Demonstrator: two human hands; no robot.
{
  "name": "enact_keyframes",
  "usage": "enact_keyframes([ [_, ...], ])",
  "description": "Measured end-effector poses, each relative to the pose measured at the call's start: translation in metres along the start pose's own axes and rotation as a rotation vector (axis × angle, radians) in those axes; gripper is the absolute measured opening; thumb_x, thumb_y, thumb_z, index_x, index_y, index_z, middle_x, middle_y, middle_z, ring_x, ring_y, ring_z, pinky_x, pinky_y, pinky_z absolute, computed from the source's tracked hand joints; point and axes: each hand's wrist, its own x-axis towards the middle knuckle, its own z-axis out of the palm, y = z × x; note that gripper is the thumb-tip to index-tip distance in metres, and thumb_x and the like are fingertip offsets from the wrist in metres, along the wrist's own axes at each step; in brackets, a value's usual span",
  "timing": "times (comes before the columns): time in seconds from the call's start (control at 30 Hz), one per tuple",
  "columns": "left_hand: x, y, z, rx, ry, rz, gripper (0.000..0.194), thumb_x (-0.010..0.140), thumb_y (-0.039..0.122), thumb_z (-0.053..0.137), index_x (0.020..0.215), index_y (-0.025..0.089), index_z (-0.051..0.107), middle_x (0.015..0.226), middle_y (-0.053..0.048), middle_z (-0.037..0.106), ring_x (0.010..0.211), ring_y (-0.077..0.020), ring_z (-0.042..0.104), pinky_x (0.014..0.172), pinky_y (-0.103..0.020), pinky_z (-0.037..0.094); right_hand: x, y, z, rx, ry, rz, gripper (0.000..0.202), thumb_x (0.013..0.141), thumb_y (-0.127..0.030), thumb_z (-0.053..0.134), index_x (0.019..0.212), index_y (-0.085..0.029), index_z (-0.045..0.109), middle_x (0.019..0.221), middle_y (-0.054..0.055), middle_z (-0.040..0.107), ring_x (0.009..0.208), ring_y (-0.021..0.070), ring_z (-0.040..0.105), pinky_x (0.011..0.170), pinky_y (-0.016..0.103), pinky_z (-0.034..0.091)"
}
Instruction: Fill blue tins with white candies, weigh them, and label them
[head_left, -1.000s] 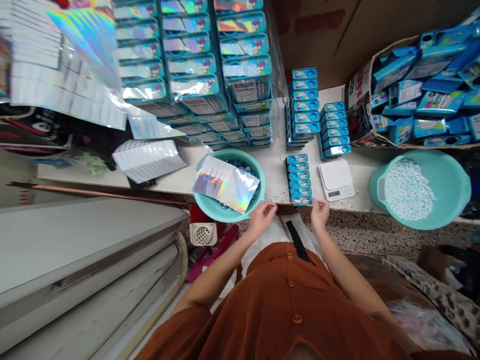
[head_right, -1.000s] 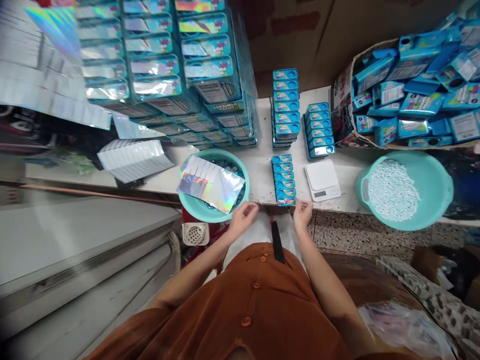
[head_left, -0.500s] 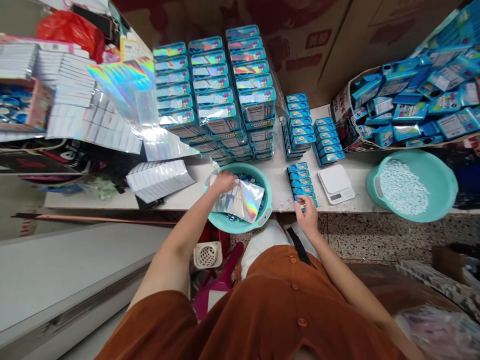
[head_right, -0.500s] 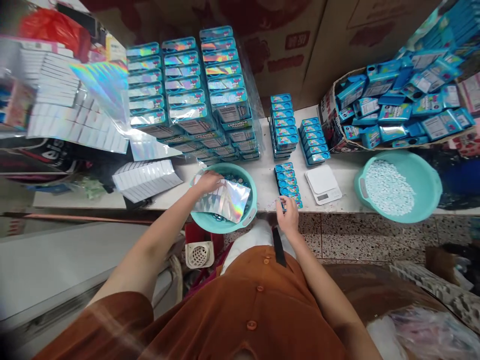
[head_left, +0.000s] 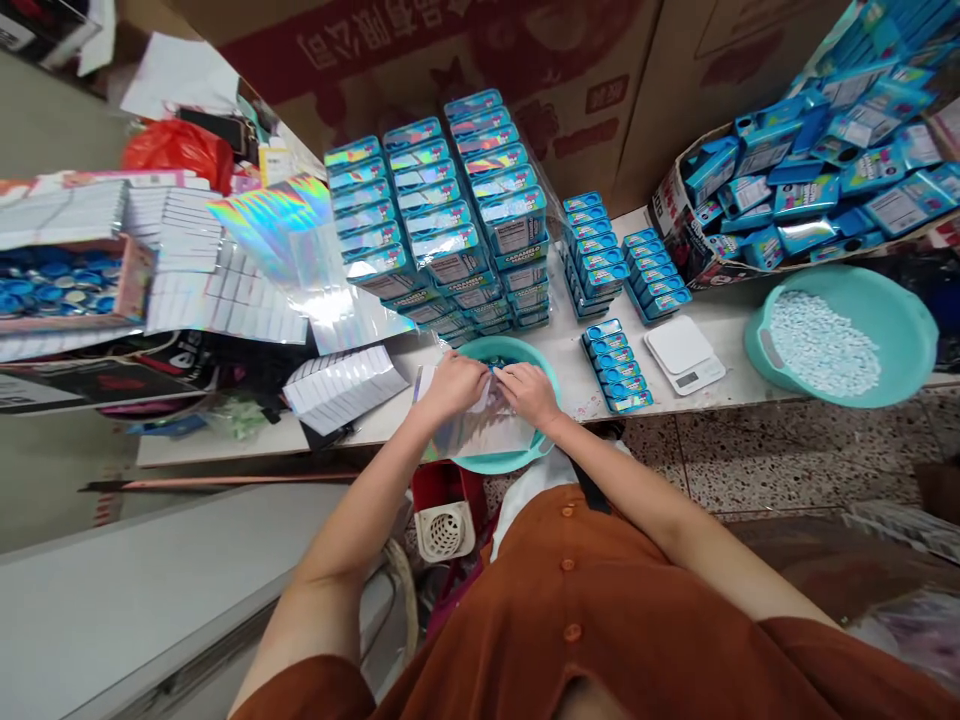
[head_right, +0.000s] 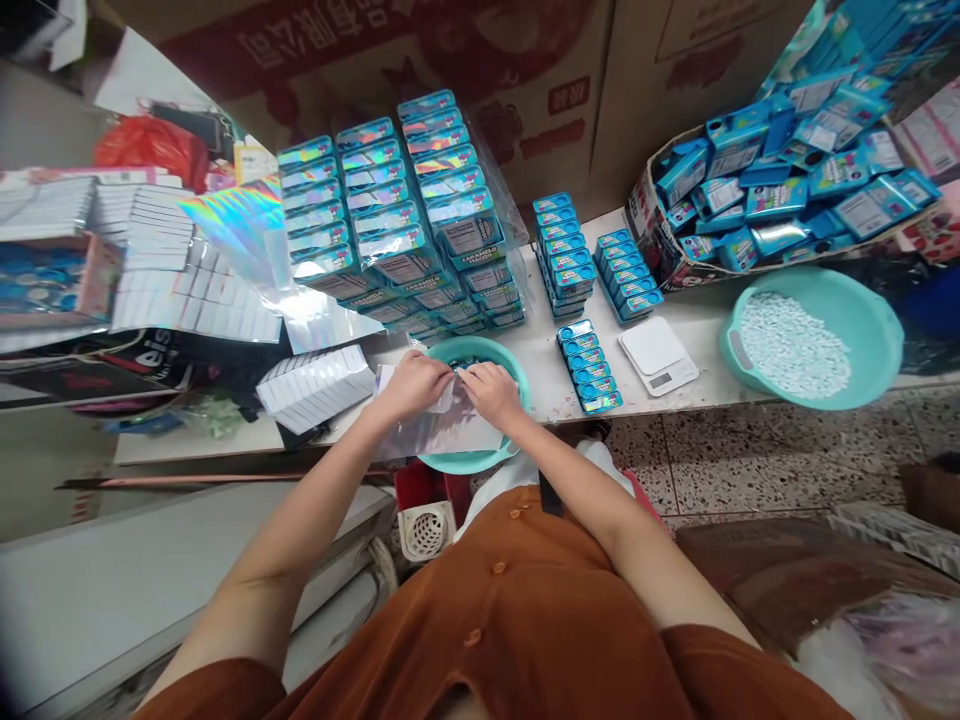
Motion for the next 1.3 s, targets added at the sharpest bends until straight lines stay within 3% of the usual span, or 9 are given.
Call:
enact_keyframes([
  [0.37,0.006,-0.007,0.004,-0.067,0.003,-0.09,0.039,0.091,0.032,0.033,0.077,0.019,0.068,0.078,-0.009,0.072,0.072,-0.0231,0.063,0.077,-0.037,0.034,-0.004,-0.003,0.005,0.036,0.019,0.001,0.029,0.094,-0.029,0.044,0.115,-0.022,0.062,0.11,0.007,0.066,0.101,0.021,0.057,0.089,0.036,0.041],
  [0.67,0.02,-0.005,0.008,-0.121,-0.053,-0.017,0.039,0.091,0.031,0.032,0.08,0.021,0.068,0.086,-0.007,0.073,0.079,-0.0224,0.062,0.079,-0.036,0.033,0.003,0.007,-0.002,0.12,0.067,0.162,0.018,0.091,-0.027,0.047,0.093,-0.021,0.064,0.095,0.006,0.066,0.095,0.02,0.057,0.086,0.033,0.042],
  [0.9,0.041,-0.02,0.031,0.009,0.03,-0.09,0.039,0.091,0.034,0.032,0.085,0.019,0.068,0.089,-0.013,0.069,0.091,-0.0292,0.059,0.086,-0.045,0.032,-0.032,0.015,-0.04,0.183,0.019,0.082,0.02,0.092,-0.027,0.044,0.087,-0.021,0.061,0.089,0.006,0.065,0.09,0.0181,0.056,0.085,0.031,0.043],
  [1.0,0.048,-0.031,0.046,0.024,0.07,-0.138,0.035,0.089,0.033,0.036,0.093,0.02,0.068,0.096,-0.015,0.065,0.102,-0.0323,0.054,0.093,-0.048,0.03,-0.063,0.027,-0.067,0.254,0.101,0.254,0.017,0.09,-0.029,0.047,0.083,-0.02,0.061,0.086,0.005,0.064,0.086,0.017,0.057,0.081,0.029,0.044],
  [1.07,0.05,-0.03,0.054,-0.023,0.16,-0.193,0.033,0.087,0.033,0.042,0.107,0.019,0.063,0.112,-0.017,0.06,0.113,-0.0351,0.047,0.098,-0.051,0.027,-0.086,0.04,-0.083,0.282,0.168,0.434,0.017,0.087,-0.03,0.05,0.08,-0.02,0.061,0.082,0.004,0.063,0.08,0.0167,0.057,0.077,0.028,0.045],
  [1.17,0.046,-0.005,0.063,-0.213,0.313,-0.227,0.042,0.086,0.034,0.048,0.124,0.017,0.052,0.128,-0.017,0.05,0.121,-0.0352,0.04,0.102,-0.051,0.026,-0.114,0.064,-0.101,0.369,0.257,0.7,0.019,0.082,-0.035,0.053,0.076,-0.019,0.061,0.077,0.002,0.063,0.072,0.0157,0.058,0.072,0.028,0.046],
  [1.3,0.041,0.068,0.075,-0.663,0.412,-0.165,0.03,0.087,0.035,0.05,0.113,0.021,0.059,0.111,-0.011,0.06,0.11,-0.0273,0.05,0.101,-0.042,0.035,-0.135,0.085,-0.113,0.534,0.345,0.917,0.023,0.075,-0.04,0.06,0.074,-0.017,0.062,0.071,0.001,0.063,0.067,0.0152,0.058,0.069,0.028,0.046],
])
